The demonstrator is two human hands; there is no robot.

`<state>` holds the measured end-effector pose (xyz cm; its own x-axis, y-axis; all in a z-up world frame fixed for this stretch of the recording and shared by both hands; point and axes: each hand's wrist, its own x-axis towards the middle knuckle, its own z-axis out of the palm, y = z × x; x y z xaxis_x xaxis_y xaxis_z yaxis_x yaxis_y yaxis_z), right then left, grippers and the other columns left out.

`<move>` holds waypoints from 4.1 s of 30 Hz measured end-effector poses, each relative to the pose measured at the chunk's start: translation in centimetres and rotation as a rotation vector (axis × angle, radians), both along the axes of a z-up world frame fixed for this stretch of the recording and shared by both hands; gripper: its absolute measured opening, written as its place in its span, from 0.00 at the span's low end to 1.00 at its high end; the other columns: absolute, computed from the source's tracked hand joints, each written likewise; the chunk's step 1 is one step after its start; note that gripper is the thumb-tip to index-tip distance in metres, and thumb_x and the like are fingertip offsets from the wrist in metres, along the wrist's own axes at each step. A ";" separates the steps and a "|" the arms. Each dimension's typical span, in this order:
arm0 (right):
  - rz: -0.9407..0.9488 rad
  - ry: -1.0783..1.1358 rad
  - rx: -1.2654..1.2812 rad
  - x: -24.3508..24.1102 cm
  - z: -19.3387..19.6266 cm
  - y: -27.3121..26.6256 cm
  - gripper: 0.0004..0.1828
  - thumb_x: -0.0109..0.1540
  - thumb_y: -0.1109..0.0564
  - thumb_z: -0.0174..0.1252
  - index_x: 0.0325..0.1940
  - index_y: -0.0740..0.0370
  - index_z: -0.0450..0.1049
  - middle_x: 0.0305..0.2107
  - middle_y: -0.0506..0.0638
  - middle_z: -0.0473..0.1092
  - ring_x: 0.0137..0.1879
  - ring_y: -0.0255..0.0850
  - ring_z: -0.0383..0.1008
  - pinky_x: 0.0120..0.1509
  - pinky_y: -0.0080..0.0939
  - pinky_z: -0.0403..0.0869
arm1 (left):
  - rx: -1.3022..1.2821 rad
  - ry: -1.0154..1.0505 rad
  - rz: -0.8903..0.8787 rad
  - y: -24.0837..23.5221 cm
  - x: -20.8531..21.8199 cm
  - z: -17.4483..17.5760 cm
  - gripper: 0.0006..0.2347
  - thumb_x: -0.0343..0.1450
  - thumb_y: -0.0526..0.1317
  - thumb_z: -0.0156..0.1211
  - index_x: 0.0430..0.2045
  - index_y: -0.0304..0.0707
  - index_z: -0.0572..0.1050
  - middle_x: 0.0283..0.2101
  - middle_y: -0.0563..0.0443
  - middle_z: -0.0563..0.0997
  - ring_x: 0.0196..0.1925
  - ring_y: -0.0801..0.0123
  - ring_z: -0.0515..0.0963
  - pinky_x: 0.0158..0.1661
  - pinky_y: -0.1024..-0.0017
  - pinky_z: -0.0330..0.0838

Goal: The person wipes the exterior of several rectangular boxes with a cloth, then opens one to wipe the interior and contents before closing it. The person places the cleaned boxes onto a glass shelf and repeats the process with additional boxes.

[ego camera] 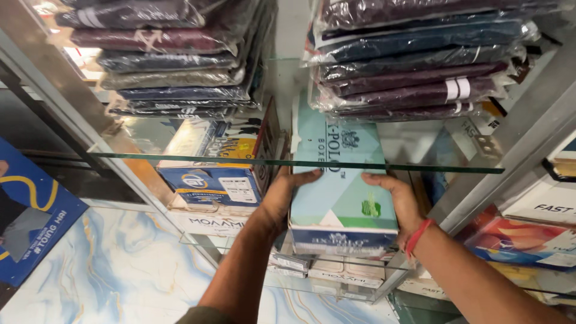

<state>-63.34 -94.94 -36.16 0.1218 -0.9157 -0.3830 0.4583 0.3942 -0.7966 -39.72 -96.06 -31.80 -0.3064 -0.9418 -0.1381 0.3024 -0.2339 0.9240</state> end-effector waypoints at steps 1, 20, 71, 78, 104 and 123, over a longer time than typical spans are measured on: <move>-0.009 0.010 -0.014 -0.2 -0.6 -0.9 0.27 0.58 0.46 0.56 0.56 0.64 0.73 0.42 0.57 0.76 0.44 0.47 0.79 0.50 0.45 0.77 | 0.018 0.013 -0.021 -1.2 0.0 -0.7 0.26 0.65 0.37 0.63 0.60 0.30 0.68 0.50 0.37 0.81 0.47 0.57 0.84 0.47 0.65 0.79; -0.291 0.887 -0.437 3.4 -0.7 -8.3 0.29 0.61 0.48 0.59 0.67 0.54 0.71 0.54 0.58 0.75 0.61 0.49 0.75 0.63 0.42 0.70 | -0.418 -1.080 0.432 -7.7 -1.5 -1.9 0.25 0.69 0.56 0.56 0.45 0.28 0.74 0.43 0.27 0.82 0.51 0.35 0.81 0.53 0.56 0.74; 0.032 1.521 -1.211 14.0 17.5 13.5 0.24 0.65 0.56 0.46 0.64 0.64 0.69 0.63 0.58 0.67 0.72 0.50 0.62 0.77 0.52 0.55 | -0.764 -1.350 0.533 20.4 3.6 14.9 0.23 0.77 0.45 0.38 0.66 0.29 0.62 0.72 0.35 0.61 0.76 0.45 0.53 0.69 0.40 0.38; 0.111 1.431 -1.435 19.1 24.0 18.7 0.24 0.63 0.57 0.48 0.63 0.65 0.70 0.61 0.58 0.69 0.70 0.50 0.64 0.76 0.52 0.57 | -0.684 -1.417 0.709 27.2 7.2 20.4 0.23 0.77 0.44 0.39 0.66 0.27 0.62 0.72 0.35 0.61 0.77 0.46 0.53 0.69 0.40 0.37; 0.241 0.945 -1.797 39.6 32.6 42.9 0.21 0.65 0.59 0.48 0.60 0.66 0.73 0.60 0.59 0.71 0.69 0.51 0.66 0.76 0.52 0.60 | -0.528 -1.635 1.137 54.8 24.5 27.5 0.23 0.77 0.43 0.40 0.64 0.24 0.64 0.71 0.30 0.64 0.75 0.45 0.59 0.71 0.48 0.47; 0.576 0.562 -1.892 54.8 32.7 63.9 0.21 0.64 0.59 0.48 0.60 0.64 0.74 0.60 0.57 0.71 0.68 0.50 0.67 0.74 0.49 0.62 | -0.009 -1.789 1.431 77.2 34.4 26.8 0.24 0.78 0.45 0.36 0.66 0.28 0.61 0.72 0.36 0.61 0.76 0.49 0.54 0.70 0.44 0.40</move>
